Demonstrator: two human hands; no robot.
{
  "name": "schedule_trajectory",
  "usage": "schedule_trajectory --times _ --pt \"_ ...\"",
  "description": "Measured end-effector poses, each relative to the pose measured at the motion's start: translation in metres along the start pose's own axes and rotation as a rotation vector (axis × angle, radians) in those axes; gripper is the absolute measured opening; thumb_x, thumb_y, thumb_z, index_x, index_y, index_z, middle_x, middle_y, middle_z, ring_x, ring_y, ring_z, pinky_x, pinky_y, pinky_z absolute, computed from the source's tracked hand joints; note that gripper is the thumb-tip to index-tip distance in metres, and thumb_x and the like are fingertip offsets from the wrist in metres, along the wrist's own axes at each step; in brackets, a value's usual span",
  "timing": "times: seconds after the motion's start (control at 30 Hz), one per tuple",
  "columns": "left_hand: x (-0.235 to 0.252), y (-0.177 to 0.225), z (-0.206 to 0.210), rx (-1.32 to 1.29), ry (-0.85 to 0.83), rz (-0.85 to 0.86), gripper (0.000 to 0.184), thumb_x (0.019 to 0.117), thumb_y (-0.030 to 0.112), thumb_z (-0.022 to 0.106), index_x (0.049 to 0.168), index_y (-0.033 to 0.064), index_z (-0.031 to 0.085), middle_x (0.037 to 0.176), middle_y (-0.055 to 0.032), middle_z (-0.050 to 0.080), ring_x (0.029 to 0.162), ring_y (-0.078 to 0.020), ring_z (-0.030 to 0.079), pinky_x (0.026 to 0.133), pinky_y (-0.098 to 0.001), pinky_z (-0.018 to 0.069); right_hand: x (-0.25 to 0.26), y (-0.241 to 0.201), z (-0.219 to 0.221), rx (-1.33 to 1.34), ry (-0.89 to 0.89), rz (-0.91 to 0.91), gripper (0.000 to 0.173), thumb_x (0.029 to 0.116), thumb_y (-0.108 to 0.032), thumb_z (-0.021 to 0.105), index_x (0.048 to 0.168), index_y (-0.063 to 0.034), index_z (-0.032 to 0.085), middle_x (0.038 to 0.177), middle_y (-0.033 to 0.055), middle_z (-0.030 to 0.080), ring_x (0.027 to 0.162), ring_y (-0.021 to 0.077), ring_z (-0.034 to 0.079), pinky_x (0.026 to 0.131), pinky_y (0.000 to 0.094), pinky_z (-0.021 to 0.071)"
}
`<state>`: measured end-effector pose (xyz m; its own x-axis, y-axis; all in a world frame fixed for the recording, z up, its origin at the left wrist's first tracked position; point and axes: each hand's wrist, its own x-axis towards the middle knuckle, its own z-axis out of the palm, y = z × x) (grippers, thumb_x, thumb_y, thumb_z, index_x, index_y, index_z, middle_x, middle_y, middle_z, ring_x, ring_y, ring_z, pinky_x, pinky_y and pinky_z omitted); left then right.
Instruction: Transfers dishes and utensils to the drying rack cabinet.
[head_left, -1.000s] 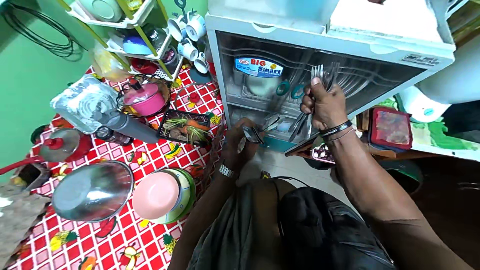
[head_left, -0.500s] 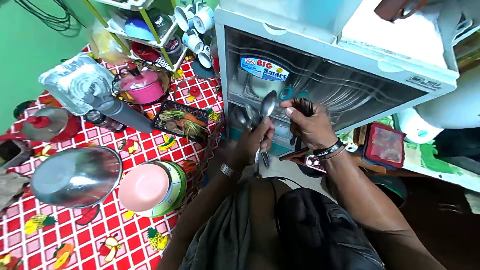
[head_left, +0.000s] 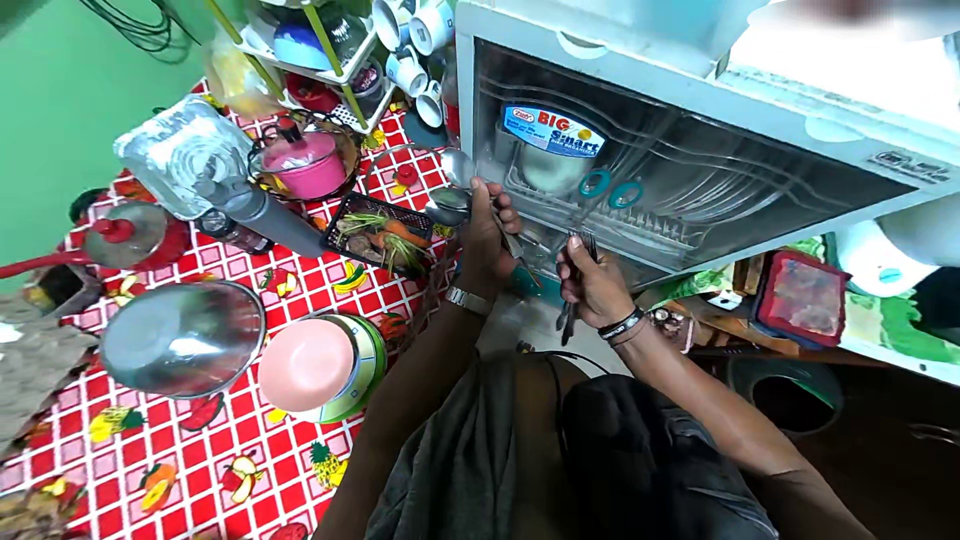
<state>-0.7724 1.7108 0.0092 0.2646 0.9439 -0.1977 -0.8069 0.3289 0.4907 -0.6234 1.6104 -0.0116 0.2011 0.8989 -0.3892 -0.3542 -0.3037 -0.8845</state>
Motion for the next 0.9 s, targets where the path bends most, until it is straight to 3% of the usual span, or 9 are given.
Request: schedule_trajectory --times 0.17,0.3,0.43,0.47,0.53,0.57,0.67,0.73,0.9 --pt "-0.011 -0.021 0.035 0.339 0.062 0.154 0.025 0.11 0.039 0.045 0.108 0.0177 0.059 0.072 0.0061 0.053 0.053 -0.0037 0.05 0.049 -0.0185 0.048 0.022 -0.009 0.033 0.556 0.202 0.103 0.051 0.1056 -0.06 0.033 0.078 -0.0219 0.052 0.058 -0.0066 0.049 0.042 0.0051 0.042 0.042 0.021 0.0401" --pt "-0.038 -0.035 0.046 0.539 -0.197 0.221 0.026 0.1061 0.037 0.056 0.125 0.019 0.059 0.067 -0.0016 0.052 0.046 -0.0099 0.049 0.042 -0.0234 0.0465 0.027 -0.02 0.043 0.879 -0.17 -0.045 0.061 0.1042 -0.062 0.027 0.066 -0.0215 0.053 0.055 -0.0063 0.049 0.048 0.005 0.048 0.05 0.0238 0.0469" --pt "-0.038 -0.04 0.053 0.621 -0.245 0.254 0.029 0.1062 0.032 0.057 0.088 0.0096 0.063 0.066 -0.0029 0.057 0.052 -0.0121 0.055 0.048 -0.0261 0.0509 0.036 -0.014 0.037 0.86 -0.379 -0.236 0.058 0.1097 -0.046 0.03 0.063 -0.0207 0.053 0.048 -0.0094 0.044 0.041 0.0 0.042 0.044 0.0174 0.0405" --pt "-0.037 -0.041 0.052 0.645 -0.259 0.252 0.028 0.1062 0.029 0.057 0.088 0.0091 0.064 0.066 -0.0021 0.058 0.053 -0.0115 0.057 0.05 -0.0255 0.0523 0.041 -0.013 0.037 0.794 -0.309 -0.302 0.054 0.1105 -0.039 0.034 0.064 -0.0201 0.054 0.048 -0.0093 0.046 0.041 -0.0015 0.044 0.043 0.0158 0.0407" --pt "-0.033 -0.045 0.045 0.629 -0.329 0.245 0.02 0.1047 0.023 0.06 0.098 0.0059 0.066 0.066 -0.0016 0.057 0.055 -0.011 0.057 0.053 -0.0256 0.0536 0.049 -0.006 0.029 0.585 -0.248 -0.491 0.028 0.1097 -0.031 0.043 0.097 -0.0213 0.066 0.075 -0.0107 0.065 0.068 -0.0055 0.062 0.067 0.0138 0.0549" --pt "-0.031 -0.048 0.042 0.665 -0.359 0.235 0.021 0.104 0.024 0.06 0.091 0.0084 0.064 0.065 -0.0002 0.055 0.057 -0.0099 0.056 0.055 -0.0251 0.0513 0.051 -0.004 0.025 0.484 -0.249 -0.572 0.021 0.1084 -0.036 0.049 0.107 -0.0223 0.065 0.086 -0.0118 0.067 0.079 -0.0065 0.064 0.075 0.014 0.0552" --pt "-0.033 -0.045 0.036 0.809 -0.364 0.211 0.021 0.1005 0.029 0.064 0.091 0.0103 0.068 0.071 0.0031 0.06 0.064 -0.0055 0.057 0.06 -0.0237 0.0513 0.052 -0.01 0.024 0.662 -0.35 -0.4 0.03 0.0978 -0.049 0.065 0.09 -0.0206 0.07 0.069 -0.0098 0.065 0.062 -0.003 0.062 0.062 0.0163 0.0548" --pt "-0.034 -0.04 0.033 0.883 -0.341 0.283 0.021 0.1006 0.031 0.065 0.099 0.0103 0.069 0.078 0.0044 0.065 0.071 -0.0026 0.062 0.067 -0.023 0.0553 0.049 -0.015 0.026 0.594 -0.294 -0.271 0.036 0.0979 -0.055 0.062 0.083 -0.0229 0.067 0.061 -0.0109 0.058 0.052 -0.0031 0.055 0.052 0.0159 0.0504" --pt "-0.025 -0.033 0.023 0.933 -0.311 0.372 0.015 0.1011 0.024 0.063 0.098 0.0103 0.068 0.072 0.0022 0.062 0.061 -0.0069 0.059 0.057 -0.0256 0.0533 0.056 -0.032 0.028 0.387 0.014 -0.058 0.03 0.1106 -0.033 0.043 0.089 -0.0153 0.055 0.06 -0.0049 0.046 0.04 0.0039 0.038 0.037 0.0185 0.0369"
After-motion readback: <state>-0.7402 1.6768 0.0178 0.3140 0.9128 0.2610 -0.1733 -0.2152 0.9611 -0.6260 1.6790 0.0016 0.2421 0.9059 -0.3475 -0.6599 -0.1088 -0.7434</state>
